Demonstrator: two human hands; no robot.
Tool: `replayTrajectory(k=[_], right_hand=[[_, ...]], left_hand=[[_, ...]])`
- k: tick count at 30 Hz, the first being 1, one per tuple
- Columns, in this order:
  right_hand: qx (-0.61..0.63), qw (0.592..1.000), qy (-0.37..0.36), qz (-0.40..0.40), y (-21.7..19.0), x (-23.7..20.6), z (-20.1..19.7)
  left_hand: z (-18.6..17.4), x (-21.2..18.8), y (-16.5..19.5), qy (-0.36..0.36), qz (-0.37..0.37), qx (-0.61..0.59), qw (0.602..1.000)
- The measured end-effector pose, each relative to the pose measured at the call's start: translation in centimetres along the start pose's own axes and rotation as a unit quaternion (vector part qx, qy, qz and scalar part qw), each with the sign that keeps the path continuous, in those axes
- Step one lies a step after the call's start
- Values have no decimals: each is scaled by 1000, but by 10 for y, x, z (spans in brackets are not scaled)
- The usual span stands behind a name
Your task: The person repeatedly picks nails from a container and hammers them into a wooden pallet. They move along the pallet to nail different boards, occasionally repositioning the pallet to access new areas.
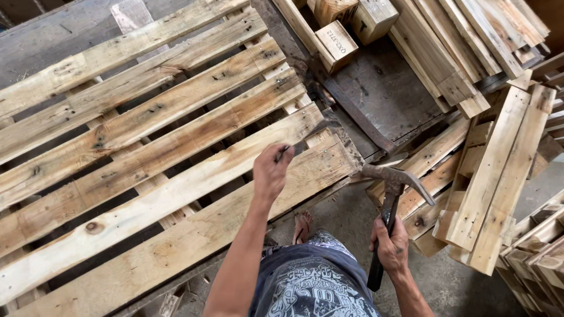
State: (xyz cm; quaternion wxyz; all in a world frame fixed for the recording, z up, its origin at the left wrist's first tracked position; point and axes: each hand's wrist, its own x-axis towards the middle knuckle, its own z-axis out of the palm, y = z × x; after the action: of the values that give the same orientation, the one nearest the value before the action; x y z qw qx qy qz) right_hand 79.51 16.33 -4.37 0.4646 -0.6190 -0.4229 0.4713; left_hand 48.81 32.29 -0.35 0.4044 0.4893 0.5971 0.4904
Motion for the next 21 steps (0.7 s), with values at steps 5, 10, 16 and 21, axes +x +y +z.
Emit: replayTrajectory(k=[5,10,16,21], right_hand=[[21,1000,-12,6,-10,15,-14],[-19,999,-36,-18,-21,42,-23],[-13,997,-71,-35,-41,87,-22],[-67,989,-104,-77,-70,119,-10]], left_hand=[[54,28,1,21,66,68,995],[75,72,-16,88,101,141,981],[85,109,-52,98,189,222,952],[87,118,-75,81,223,244,940]])
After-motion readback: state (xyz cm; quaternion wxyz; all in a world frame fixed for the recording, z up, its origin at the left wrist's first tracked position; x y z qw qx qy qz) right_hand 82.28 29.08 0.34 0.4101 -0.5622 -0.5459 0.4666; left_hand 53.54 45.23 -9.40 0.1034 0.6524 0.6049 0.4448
